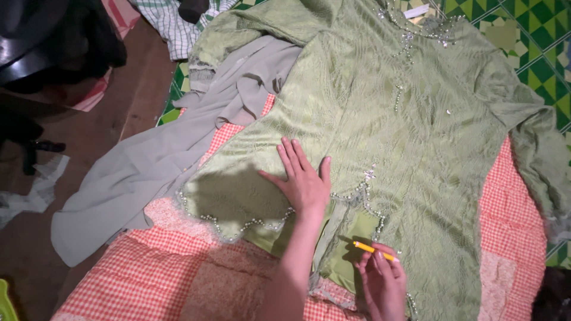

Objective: The person uses a small yellow pencil-like object to mark or measure sections of a green embroidered garment laid out on a bed, smoothing the fabric by hand and checking its alignment.

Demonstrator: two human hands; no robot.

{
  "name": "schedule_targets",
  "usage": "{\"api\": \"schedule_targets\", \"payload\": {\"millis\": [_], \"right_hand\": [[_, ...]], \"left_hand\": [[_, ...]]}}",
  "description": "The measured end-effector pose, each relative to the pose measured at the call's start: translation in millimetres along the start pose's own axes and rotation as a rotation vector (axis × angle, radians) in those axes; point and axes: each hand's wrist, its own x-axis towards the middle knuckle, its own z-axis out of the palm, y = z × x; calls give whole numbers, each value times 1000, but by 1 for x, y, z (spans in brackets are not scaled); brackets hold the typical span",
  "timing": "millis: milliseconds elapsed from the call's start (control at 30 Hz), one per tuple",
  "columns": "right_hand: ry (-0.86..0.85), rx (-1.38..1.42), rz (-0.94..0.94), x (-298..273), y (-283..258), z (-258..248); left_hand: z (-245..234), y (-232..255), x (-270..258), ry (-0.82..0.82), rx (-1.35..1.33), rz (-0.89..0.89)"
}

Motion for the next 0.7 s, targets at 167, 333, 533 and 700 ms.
{"api": "schedule_targets", "payload": {"millis": [167, 333, 533, 700], "right_hand": [[-24, 0, 1, -1, -1, 2], [-16, -50, -4, -2, -12, 22], [-106, -433, -187, 42, -43, 118], [-393, -704, -335, 119, -34, 196]], "left_hand": [[2, -3, 0, 19, 45, 15], [9, -5, -2, -14, 35, 25], [6, -4, -2, 22, -35, 35], [-6, -3, 2, -167, 322, 62]]}}
